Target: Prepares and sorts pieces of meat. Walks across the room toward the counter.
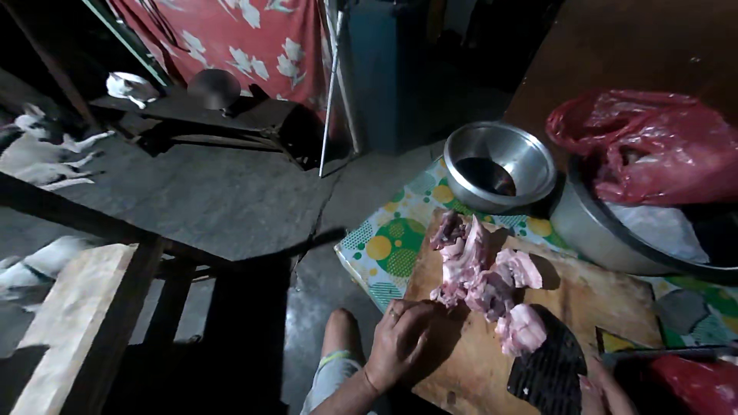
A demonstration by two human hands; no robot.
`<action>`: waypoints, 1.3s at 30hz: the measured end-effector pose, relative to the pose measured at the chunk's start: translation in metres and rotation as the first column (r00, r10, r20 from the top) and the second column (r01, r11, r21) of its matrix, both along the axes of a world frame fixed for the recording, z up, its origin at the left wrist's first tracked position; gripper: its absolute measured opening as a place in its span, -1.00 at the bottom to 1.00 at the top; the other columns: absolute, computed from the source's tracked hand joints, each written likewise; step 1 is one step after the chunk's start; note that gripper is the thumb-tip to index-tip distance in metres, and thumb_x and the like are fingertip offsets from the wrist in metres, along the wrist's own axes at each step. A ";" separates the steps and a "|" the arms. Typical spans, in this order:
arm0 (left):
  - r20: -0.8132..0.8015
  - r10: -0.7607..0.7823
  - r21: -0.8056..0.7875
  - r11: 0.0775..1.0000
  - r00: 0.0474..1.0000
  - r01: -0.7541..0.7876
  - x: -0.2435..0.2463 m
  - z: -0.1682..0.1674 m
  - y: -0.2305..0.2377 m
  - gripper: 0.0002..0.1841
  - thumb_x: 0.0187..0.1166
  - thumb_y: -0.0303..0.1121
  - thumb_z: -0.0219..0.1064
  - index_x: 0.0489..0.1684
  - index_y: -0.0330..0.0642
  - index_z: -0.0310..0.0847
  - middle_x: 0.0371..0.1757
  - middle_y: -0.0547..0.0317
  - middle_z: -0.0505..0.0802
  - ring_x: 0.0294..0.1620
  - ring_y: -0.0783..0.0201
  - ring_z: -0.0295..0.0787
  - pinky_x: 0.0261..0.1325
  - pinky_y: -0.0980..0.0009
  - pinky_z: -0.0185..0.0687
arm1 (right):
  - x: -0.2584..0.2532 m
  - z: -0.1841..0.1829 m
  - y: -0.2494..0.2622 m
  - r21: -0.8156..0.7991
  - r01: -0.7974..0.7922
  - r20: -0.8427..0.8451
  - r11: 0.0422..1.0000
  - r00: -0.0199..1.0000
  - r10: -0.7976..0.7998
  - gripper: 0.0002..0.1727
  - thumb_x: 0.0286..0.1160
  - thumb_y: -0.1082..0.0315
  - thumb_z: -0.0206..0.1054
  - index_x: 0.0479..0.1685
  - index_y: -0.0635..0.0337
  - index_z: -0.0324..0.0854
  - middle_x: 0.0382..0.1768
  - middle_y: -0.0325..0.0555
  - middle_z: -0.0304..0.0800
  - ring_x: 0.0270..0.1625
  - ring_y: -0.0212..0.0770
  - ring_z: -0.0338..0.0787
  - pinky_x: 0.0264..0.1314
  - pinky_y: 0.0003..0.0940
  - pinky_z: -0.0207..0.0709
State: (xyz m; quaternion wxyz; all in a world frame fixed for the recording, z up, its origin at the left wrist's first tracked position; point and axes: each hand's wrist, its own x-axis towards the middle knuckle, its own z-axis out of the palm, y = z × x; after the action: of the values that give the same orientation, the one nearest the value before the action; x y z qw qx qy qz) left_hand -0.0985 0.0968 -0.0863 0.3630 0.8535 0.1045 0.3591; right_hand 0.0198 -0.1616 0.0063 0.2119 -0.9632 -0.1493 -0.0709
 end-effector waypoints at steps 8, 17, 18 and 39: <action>-0.077 0.069 -0.184 0.979 0.995 -0.082 -0.026 0.023 0.012 -0.71 0.58 -0.32 0.34 0.21 -0.08 0.76 0.11 0.07 0.86 0.22 0.23 0.76 0.34 0.32 0.67 | -0.043 0.026 0.068 0.217 -0.347 -0.219 0.913 0.894 0.392 -0.61 0.62 0.47 0.23 0.36 0.40 0.68 0.12 0.24 0.88 0.02 0.18 0.93 0.13 0.13 0.75; 0.003 0.402 -0.169 0.902 0.916 -0.396 -0.165 0.097 0.146 -0.63 0.55 -0.37 0.30 0.24 -0.39 0.67 0.11 -0.13 0.80 0.04 0.28 0.80 0.10 0.40 0.77 | -0.121 0.067 0.118 -0.280 -0.521 -0.800 0.806 0.591 0.104 -0.31 0.76 0.16 0.14 0.88 -0.07 0.10 0.57 0.35 0.50 0.39 0.40 0.68 0.36 0.39 0.49; 0.002 0.436 -0.154 0.890 0.900 -0.430 -0.183 0.105 0.164 -0.63 0.55 -0.38 0.29 0.25 -0.41 0.66 0.13 -0.13 0.80 0.07 0.29 0.79 0.13 0.41 0.76 | -0.127 0.072 0.129 -0.338 -0.536 -0.818 0.774 0.573 0.040 -0.24 0.73 0.11 0.20 0.91 -0.08 0.03 0.62 0.37 0.41 0.41 0.44 0.65 0.35 0.42 0.48; -0.201 0.774 0.121 0.628 0.601 -0.769 -0.321 0.181 0.309 -0.65 0.63 -0.54 0.24 0.29 -0.61 0.55 0.15 -0.42 0.74 0.01 0.23 0.78 0.02 0.45 0.73 | 0.193 0.024 0.277 0.654 0.750 -0.745 0.101 0.662 -0.087 -0.38 0.76 0.10 0.20 0.71 0.13 0.20 0.56 0.10 0.44 0.44 -0.02 0.62 0.33 -0.11 0.60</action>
State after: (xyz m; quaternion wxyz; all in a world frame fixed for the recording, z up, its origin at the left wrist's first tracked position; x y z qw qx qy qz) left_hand -0.4199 0.4054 0.0952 0.1484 0.7646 0.5002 0.3783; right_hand 0.2129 0.1152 0.0306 0.7412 -0.6014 0.2912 0.0645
